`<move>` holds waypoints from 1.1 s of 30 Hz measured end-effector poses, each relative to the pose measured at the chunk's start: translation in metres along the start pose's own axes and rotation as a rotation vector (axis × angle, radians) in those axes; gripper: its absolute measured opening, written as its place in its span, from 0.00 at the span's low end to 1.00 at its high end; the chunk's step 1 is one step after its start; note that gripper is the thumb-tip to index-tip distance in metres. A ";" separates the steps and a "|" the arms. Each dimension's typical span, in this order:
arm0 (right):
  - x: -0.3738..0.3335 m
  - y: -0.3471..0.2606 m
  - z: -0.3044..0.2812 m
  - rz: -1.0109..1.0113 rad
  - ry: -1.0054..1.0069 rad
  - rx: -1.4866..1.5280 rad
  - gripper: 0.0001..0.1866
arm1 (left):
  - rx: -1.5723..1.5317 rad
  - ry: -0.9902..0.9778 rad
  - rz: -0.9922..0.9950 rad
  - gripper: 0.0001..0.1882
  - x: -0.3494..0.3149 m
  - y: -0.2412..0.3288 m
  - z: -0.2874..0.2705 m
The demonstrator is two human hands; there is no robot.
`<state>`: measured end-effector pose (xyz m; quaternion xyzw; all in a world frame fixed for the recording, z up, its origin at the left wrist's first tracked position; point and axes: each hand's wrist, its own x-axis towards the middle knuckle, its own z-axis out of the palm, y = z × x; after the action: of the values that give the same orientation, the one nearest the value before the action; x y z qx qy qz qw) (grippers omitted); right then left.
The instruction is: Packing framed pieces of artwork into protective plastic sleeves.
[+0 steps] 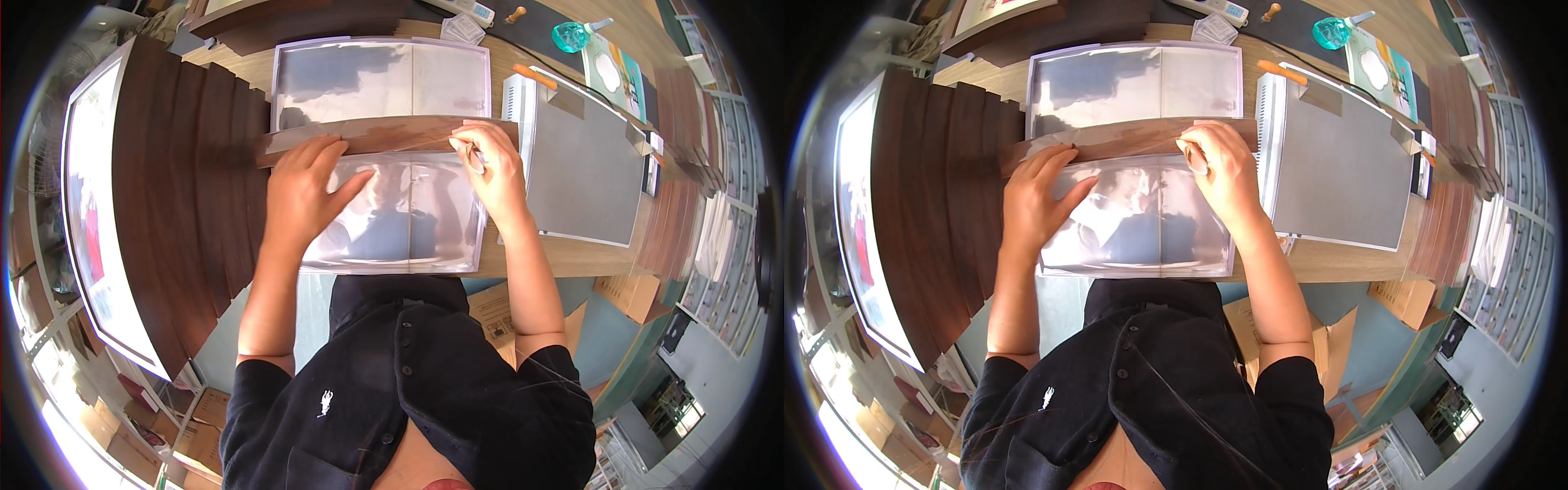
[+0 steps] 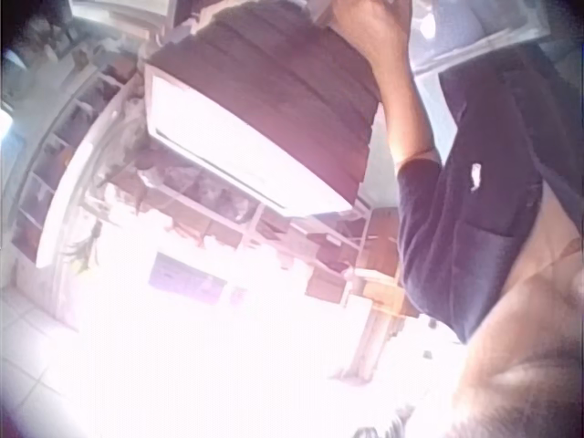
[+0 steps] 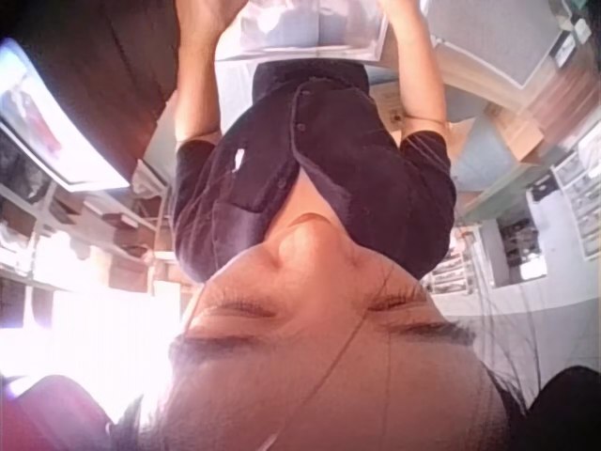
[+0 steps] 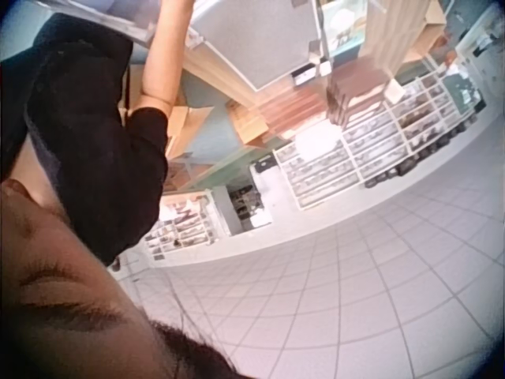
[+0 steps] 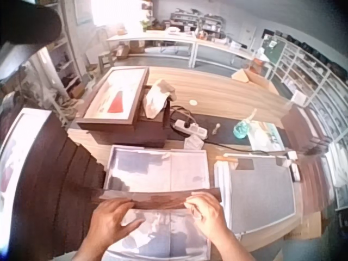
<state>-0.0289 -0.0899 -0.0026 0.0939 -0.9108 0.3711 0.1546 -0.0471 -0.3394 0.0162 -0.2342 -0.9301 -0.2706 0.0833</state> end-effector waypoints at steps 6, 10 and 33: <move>0.003 -0.003 -0.004 0.107 -0.072 0.003 0.05 | 0.108 0.013 0.052 0.22 0.031 0.034 0.023; 0.005 -0.004 -0.006 0.118 -0.099 0.026 0.05 | 0.179 -0.082 0.018 0.14 0.036 0.048 0.039; -0.001 0.004 -0.013 0.064 -0.128 0.046 0.05 | 0.131 0.021 -0.395 0.05 -0.034 -0.041 -0.037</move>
<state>-0.0267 -0.0783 0.0036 0.0916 -0.9126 0.3899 0.0820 -0.0361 -0.4034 0.0191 -0.0386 -0.9726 -0.2228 0.0533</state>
